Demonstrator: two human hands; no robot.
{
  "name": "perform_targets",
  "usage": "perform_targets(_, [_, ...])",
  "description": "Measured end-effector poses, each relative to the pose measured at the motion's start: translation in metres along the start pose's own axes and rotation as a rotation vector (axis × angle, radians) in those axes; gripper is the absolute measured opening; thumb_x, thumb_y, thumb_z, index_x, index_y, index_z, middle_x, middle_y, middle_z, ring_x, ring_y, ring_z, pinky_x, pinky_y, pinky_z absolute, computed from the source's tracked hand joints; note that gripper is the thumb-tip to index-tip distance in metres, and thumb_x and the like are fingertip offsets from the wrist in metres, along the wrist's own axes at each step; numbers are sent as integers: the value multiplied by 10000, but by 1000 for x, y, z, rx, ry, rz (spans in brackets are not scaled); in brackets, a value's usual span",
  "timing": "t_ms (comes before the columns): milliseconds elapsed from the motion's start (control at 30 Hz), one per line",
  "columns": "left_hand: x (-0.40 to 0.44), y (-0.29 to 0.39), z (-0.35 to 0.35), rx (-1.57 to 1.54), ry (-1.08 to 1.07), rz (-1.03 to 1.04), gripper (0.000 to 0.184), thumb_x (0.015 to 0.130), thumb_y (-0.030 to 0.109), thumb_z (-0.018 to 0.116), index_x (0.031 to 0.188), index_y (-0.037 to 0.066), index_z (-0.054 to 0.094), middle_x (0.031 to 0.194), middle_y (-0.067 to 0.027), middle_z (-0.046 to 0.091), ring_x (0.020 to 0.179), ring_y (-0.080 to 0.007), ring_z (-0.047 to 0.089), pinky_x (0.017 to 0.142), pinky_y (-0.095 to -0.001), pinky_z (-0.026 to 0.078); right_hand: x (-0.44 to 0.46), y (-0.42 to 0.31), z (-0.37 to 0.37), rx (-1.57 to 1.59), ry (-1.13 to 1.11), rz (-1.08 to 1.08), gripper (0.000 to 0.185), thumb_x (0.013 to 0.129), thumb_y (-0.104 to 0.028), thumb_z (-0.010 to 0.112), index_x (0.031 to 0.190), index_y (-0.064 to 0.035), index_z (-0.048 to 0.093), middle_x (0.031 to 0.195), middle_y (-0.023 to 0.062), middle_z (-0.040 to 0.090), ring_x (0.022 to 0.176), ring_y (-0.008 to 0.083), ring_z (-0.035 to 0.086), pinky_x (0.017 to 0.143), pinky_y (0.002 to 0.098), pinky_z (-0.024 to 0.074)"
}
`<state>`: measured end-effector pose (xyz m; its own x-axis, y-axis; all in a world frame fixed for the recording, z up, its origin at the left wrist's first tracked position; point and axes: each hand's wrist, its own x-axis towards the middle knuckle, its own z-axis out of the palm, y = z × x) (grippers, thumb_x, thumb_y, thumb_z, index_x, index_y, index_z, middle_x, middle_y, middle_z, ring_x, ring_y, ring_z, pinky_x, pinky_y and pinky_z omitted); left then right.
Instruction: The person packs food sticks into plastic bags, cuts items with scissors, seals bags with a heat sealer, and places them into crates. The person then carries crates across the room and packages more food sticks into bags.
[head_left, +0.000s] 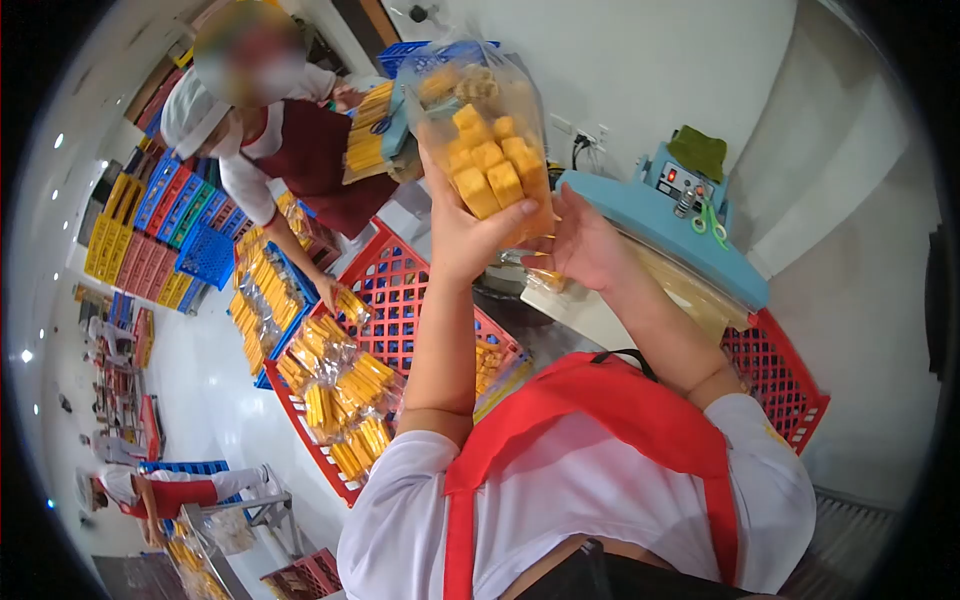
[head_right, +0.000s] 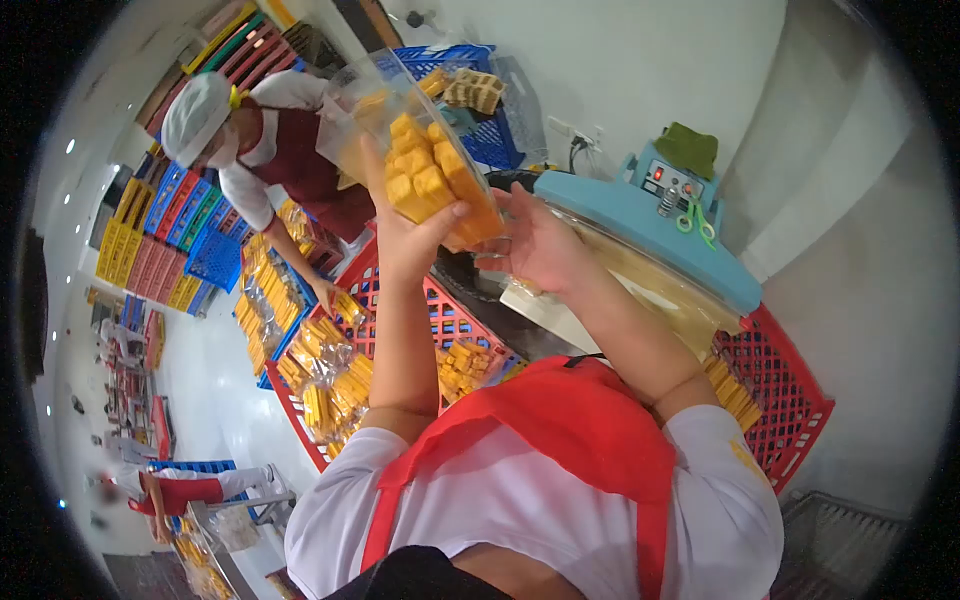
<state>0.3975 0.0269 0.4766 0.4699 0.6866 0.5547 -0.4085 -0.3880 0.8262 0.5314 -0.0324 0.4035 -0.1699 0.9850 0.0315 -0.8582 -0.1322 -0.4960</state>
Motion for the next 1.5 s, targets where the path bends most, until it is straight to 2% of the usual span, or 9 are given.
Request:
perform_targets(533, [-6,-13,20,266,-6,-24,1020,575,90,680,1318,50,-18,1074,-134,474,968,-218,511,845,-316,395,-8,13,-26,-120,-45,41,470,856,-454,341,1174,-117,418,1041,66,549,934,224,549,699,338,474])
perform_targets(633, [-5,-14,19,270,6,-54,998,579,97,679,1317,41,9,1013,-129,510,929,-213,533,836,-299,400,-11,11,-33,-248,89,19,472,855,-403,390,1231,-119,358,1138,53,487,1021,202,495,749,319,450])
perform_targets(700, [-4,-16,9,296,-40,-99,989,579,98,679,1318,38,24,1005,-129,518,920,-210,538,833,-296,400,-11,3,-29,-463,175,-337,561,819,-250,517,1293,-115,249,1217,56,408,1091,180,432,832,323,400])
perform_targets(900, [11,-28,3,185,-412,-244,988,585,121,709,1326,38,62,1075,-140,500,971,-207,514,853,-297,383,-21,-37,2,-781,-31,-374,866,655,4,650,1327,-107,115,1227,64,377,1131,165,380,906,331,345])
perform_targets(1033, [7,-51,9,-33,-324,-210,1002,597,217,748,1326,47,81,1221,-187,382,1111,-247,408,922,-326,313,-23,-41,8,-754,71,-404,823,649,19,647,1307,-89,164,1214,62,386,1135,162,371,902,314,353])
perform_targets(1133, [-18,-67,18,212,94,-126,962,617,258,725,1325,64,102,1286,-212,273,1212,-281,254,988,-377,186,-21,-32,-1,-747,112,-489,736,657,32,632,1263,-72,227,1181,57,405,1118,167,386,900,316,359])
perform_targets(1267, [-61,-96,37,-281,460,-270,775,736,315,624,1309,77,159,1324,-161,213,1220,-274,230,992,-355,184,-8,-18,-13,-706,235,-823,657,669,42,610,1215,-56,258,1149,69,405,1081,174,412,908,326,354])
perform_targets(1333, [-73,-99,39,-1114,62,-820,690,776,463,513,1289,100,229,1295,-116,289,1188,-265,284,983,-383,222,-4,-1,-18,-651,272,-934,645,672,57,596,1210,-49,257,1139,74,410,1064,172,424,913,324,350])
perform_targets(1500, [-44,-88,57,-1158,97,-543,657,764,539,462,1237,102,333,1243,-63,382,1150,-237,346,990,-403,230,-9,18,-17,-785,251,-858,639,686,-31,622,1204,-17,248,1146,114,394,1094,191,400,910,335,352])
